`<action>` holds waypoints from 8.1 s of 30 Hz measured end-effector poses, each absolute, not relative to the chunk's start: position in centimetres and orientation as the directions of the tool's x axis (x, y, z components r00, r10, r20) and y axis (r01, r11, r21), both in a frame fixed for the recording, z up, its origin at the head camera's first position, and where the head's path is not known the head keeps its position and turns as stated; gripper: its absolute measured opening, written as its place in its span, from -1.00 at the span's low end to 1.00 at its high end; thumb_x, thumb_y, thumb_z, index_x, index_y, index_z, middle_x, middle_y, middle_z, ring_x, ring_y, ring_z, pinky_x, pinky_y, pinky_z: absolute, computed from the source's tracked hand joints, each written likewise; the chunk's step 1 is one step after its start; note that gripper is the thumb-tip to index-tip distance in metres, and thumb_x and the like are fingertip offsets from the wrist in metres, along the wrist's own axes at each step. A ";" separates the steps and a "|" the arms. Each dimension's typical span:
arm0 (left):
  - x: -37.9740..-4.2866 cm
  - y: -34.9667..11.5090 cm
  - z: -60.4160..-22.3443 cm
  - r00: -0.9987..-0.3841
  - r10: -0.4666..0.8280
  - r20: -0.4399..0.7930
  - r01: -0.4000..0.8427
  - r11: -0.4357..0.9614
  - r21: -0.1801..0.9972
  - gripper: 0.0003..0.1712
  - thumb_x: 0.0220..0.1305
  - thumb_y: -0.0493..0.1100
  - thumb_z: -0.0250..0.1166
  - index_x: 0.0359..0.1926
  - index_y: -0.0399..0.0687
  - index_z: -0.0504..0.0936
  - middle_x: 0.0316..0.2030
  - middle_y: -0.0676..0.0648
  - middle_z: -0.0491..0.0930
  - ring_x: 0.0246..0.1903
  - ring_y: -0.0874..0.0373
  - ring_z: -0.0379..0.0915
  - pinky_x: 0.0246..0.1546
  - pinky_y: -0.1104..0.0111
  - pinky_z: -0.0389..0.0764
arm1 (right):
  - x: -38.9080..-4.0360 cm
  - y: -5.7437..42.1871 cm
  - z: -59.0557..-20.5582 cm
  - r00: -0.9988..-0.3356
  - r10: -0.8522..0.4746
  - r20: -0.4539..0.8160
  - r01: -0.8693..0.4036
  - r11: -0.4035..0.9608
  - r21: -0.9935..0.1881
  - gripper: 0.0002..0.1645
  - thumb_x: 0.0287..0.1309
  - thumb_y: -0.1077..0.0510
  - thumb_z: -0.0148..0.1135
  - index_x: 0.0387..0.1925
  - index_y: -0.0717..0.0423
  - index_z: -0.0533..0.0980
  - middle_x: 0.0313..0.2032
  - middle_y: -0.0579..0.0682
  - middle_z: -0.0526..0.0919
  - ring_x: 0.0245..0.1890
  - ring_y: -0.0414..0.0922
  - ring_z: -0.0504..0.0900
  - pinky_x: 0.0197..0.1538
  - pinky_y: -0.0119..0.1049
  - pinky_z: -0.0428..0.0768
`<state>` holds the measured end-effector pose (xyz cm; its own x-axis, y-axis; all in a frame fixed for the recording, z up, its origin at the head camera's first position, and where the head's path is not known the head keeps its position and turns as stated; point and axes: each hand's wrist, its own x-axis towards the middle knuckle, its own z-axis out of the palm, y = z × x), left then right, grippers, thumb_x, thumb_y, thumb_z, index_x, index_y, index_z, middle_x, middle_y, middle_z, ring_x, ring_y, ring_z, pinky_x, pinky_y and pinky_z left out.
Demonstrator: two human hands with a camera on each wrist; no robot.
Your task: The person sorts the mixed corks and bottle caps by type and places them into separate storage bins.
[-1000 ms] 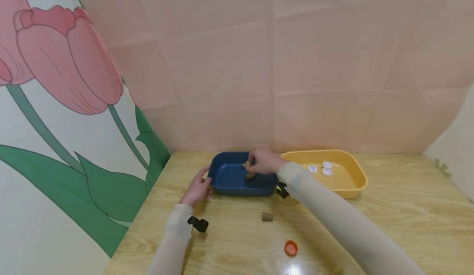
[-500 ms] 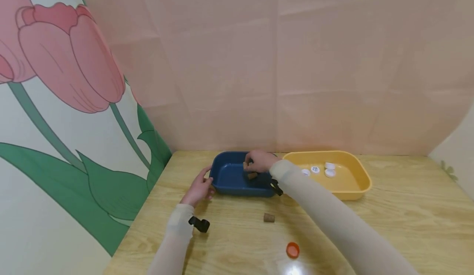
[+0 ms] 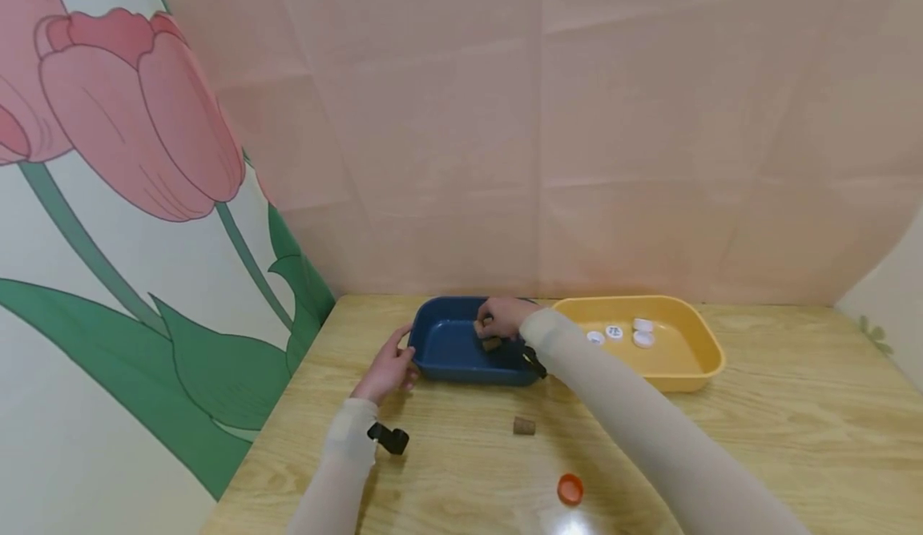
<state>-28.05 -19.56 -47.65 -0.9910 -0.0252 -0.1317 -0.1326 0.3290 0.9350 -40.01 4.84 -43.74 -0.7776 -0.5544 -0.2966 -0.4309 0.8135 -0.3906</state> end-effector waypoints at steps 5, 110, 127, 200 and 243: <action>-27.8 -19.5 -47.7 -0.990 -0.030 -0.137 -0.139 0.331 0.933 -0.41 0.58 -0.24 -0.05 0.54 0.09 0.14 -0.29 -0.22 0.44 -0.43 0.00 0.51 -0.49 0.21 0.63 | -39.5 4.9 -43.6 -0.767 -0.562 -0.309 -0.441 0.812 -0.383 -0.56 0.39 0.03 0.22 0.25 -0.01 0.53 0.09 0.05 0.60 -0.67 -0.16 0.53 -0.57 -0.29 0.56; -27.8 -19.3 -47.2 -0.984 -0.038 -0.174 -0.177 0.334 0.926 -0.41 0.59 -0.22 -0.07 0.55 0.09 0.10 -0.17 -0.27 0.44 -0.39 -0.02 0.52 -0.48 0.19 0.64 | -20.1 19.7 -49.4 -0.589 -0.807 -0.039 -0.581 0.457 -0.673 -0.76 0.01 0.01 0.49 -0.26 -0.27 0.60 -0.49 -0.34 0.52 -0.50 -0.41 0.45 -0.45 -0.47 0.45; -28.0 -19.4 -47.4 -0.984 -0.035 -0.174 -0.176 0.321 0.930 -0.41 0.59 -0.22 -0.08 0.55 0.09 0.10 -0.19 -0.27 0.44 -0.40 -0.01 0.51 -0.51 0.22 0.62 | -22.6 21.1 -45.5 -0.664 -0.744 0.070 -0.644 0.523 -0.558 -0.77 0.05 0.02 0.50 -0.24 -0.20 0.61 -0.50 -0.31 0.50 -0.52 -0.32 0.47 -0.46 -0.44 0.47; -28.0 -19.6 -47.4 -0.987 -0.024 -0.159 -0.157 0.344 0.926 -0.42 0.59 -0.20 -0.07 0.55 0.11 0.12 -0.21 -0.26 0.46 -0.39 -0.04 0.54 -0.46 0.16 0.66 | -39.0 23.9 -43.1 -0.807 -0.409 -0.427 -0.164 0.849 -0.503 -0.79 0.33 0.16 0.18 -0.16 0.25 0.54 -0.59 -0.05 0.44 -0.73 -0.24 0.30 -0.65 -0.47 0.34; -28.6 -19.0 -47.8 -0.987 -0.050 -0.155 -0.162 0.338 0.927 -0.43 0.60 -0.22 -0.08 0.54 0.10 0.14 -0.20 -0.27 0.45 -0.38 -0.06 0.53 -0.48 0.20 0.62 | -38.3 24.7 -41.4 -0.827 -0.536 -0.168 -0.387 0.761 -0.521 -0.45 0.34 0.06 0.23 0.17 0.40 0.45 -0.39 0.05 0.64 -0.55 -0.10 0.57 -0.51 -0.27 0.57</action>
